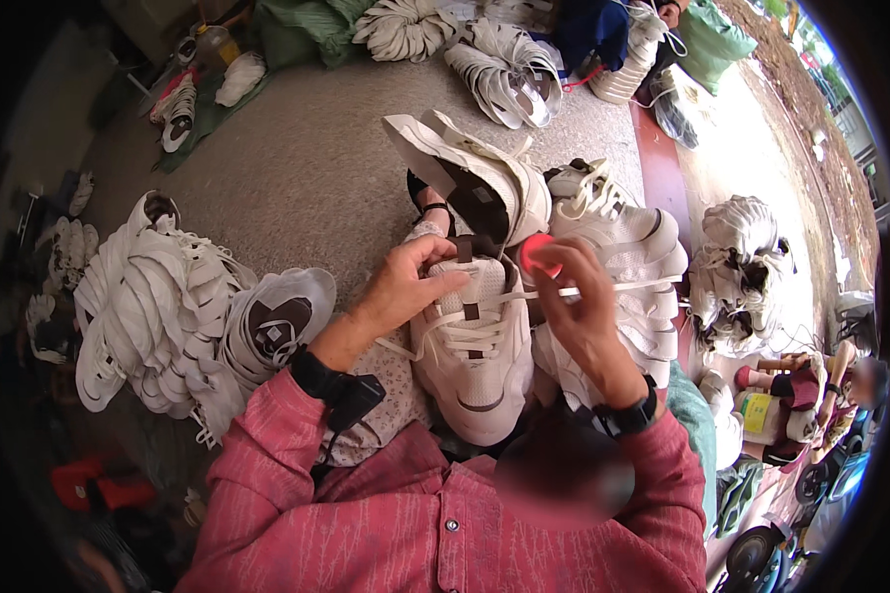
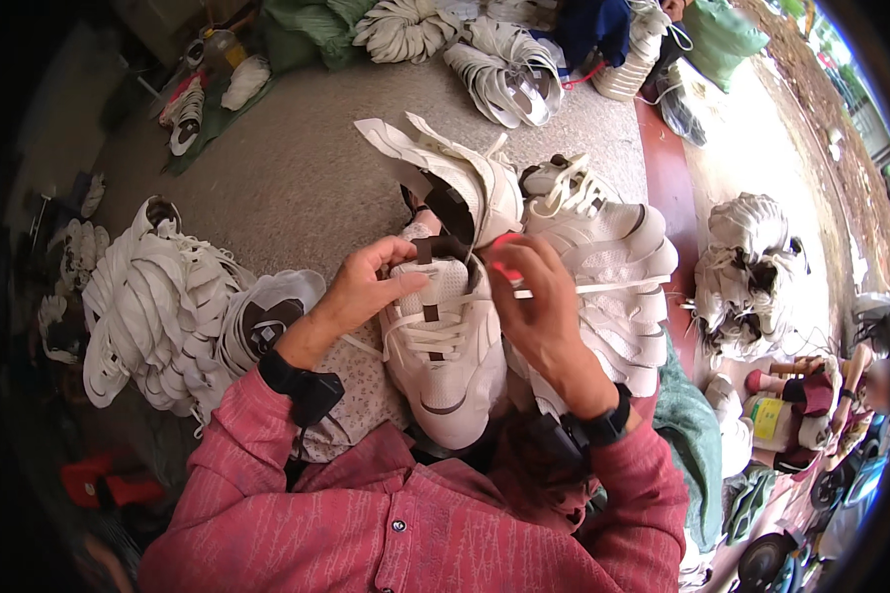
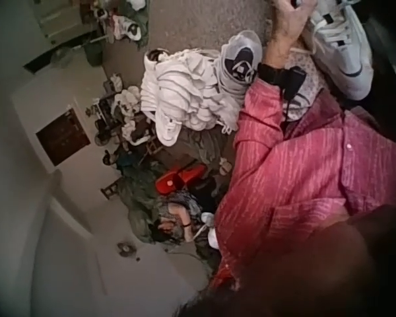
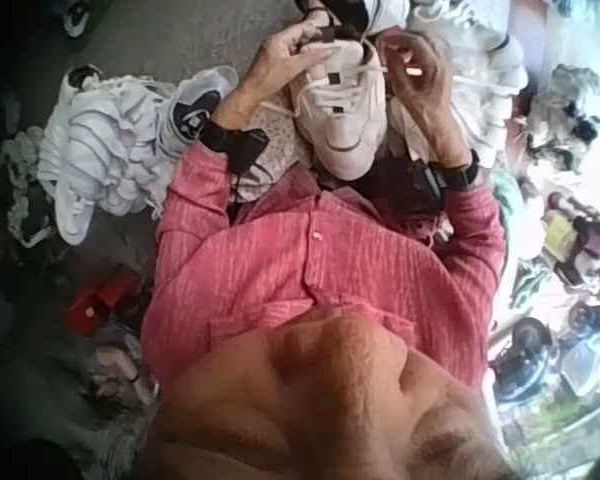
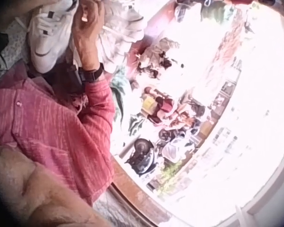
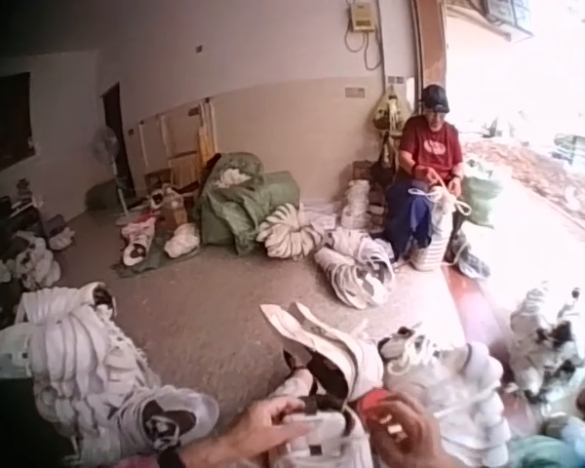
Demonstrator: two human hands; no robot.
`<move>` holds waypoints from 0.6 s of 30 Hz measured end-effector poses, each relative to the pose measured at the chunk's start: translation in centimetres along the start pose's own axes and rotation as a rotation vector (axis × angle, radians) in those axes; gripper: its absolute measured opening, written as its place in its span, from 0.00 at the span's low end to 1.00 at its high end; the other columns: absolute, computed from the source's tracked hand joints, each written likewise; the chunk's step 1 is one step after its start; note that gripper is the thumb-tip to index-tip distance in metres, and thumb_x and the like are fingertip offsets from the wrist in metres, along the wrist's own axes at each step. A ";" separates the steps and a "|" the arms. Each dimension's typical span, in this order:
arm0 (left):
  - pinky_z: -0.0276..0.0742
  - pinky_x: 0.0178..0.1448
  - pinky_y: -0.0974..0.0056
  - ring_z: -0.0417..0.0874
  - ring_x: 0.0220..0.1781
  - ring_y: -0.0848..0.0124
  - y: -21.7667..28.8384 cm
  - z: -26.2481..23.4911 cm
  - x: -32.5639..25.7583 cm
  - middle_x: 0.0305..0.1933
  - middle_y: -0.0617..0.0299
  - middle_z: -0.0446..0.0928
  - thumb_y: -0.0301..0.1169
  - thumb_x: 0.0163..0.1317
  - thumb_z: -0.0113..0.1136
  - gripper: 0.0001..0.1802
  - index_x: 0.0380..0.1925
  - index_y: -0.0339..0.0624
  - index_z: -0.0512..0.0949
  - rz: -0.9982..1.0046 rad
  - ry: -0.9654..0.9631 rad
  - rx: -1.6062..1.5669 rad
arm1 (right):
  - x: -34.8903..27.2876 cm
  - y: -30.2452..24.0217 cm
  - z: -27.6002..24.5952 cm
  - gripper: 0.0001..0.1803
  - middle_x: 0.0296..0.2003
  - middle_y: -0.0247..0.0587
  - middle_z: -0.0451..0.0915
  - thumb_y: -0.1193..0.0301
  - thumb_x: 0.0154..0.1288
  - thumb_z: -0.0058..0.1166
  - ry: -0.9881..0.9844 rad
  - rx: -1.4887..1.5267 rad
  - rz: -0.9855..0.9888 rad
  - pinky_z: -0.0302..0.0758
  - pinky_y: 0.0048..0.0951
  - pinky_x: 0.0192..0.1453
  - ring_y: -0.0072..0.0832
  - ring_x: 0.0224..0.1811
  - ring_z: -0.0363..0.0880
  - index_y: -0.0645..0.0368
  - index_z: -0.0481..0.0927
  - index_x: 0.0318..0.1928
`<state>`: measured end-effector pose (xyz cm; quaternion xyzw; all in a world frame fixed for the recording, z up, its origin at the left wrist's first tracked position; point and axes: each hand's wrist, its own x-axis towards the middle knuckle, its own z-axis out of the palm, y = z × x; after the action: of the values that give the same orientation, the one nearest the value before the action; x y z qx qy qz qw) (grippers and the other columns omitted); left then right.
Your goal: Lacing white sneakers by hand while sitting on the floor in a shoe manufacturing area.
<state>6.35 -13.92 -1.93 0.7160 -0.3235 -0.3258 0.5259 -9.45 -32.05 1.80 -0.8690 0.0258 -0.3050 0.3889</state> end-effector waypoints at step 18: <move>0.71 0.45 0.70 0.73 0.39 0.76 0.5 0.1 -6.9 0.37 0.67 0.72 0.29 0.60 0.67 0.07 0.31 0.39 0.78 0.254 0.071 0.214 | -4.1 -0.9 -6.5 0.13 0.25 0.28 0.73 0.66 0.76 0.46 0.368 1.007 0.685 0.65 0.20 0.27 0.18 0.22 0.67 0.61 0.77 0.49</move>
<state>2.21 -8.56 -0.61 0.7325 -0.4254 -0.1947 0.4946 -16.52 -34.58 3.65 -0.4554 0.2222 -0.2824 0.8146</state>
